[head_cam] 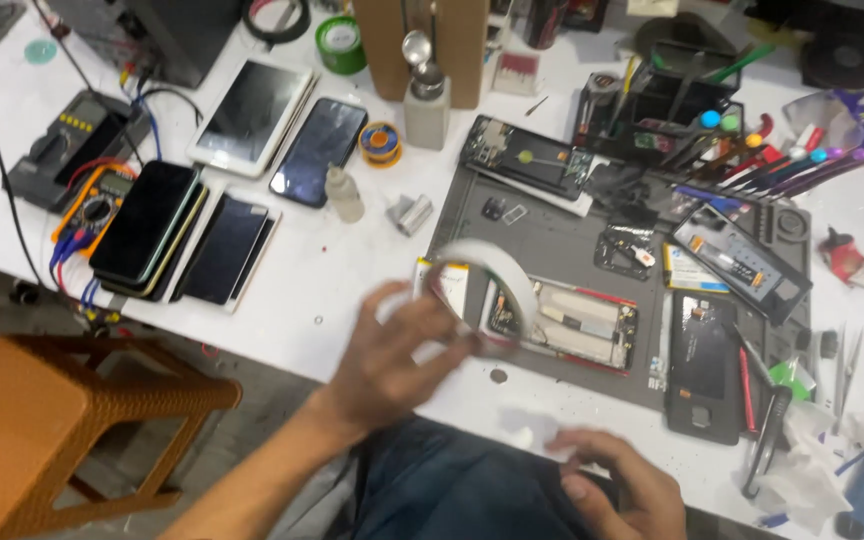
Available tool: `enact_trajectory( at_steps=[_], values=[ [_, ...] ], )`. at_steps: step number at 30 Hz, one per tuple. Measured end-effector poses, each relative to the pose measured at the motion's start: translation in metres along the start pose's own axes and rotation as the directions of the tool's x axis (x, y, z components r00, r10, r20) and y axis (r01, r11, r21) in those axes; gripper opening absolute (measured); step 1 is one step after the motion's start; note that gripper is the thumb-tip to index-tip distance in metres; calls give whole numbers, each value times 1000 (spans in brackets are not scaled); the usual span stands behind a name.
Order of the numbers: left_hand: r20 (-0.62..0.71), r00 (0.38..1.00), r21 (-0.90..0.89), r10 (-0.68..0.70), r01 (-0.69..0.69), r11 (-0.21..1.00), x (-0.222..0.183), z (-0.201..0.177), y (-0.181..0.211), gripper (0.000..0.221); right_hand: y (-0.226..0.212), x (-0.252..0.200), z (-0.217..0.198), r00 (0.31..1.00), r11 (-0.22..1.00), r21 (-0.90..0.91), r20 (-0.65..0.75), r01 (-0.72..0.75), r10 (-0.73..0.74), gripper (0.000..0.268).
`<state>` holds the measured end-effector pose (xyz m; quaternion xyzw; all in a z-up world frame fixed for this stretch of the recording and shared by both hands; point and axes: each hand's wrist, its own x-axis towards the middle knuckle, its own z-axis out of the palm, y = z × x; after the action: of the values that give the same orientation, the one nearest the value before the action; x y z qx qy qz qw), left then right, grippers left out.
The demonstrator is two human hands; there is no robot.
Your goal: Applying adhesive tape to a smartphone chassis and installing a new battery
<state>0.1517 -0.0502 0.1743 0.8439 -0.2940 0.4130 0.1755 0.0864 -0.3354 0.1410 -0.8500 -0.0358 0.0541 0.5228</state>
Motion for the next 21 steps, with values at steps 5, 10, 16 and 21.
enact_trajectory(
  at_steps=[5,10,16,21],
  values=[
    [-188,951,-108,244,-267,958,8,61,34,5,-20,58,2,945,806,508,-53,303,-322,55],
    [-215,974,-303,75,-139,943,19,52,42,26,-33,57,2,910,681,630,-107,374,-400,35],
    [50,959,-541,-278,260,800,55,26,59,59,-44,53,-1,802,763,247,-192,598,-566,32],
    [41,970,-529,-239,224,818,58,32,69,54,-43,48,-8,713,744,-50,-248,666,-656,30]
  ],
)
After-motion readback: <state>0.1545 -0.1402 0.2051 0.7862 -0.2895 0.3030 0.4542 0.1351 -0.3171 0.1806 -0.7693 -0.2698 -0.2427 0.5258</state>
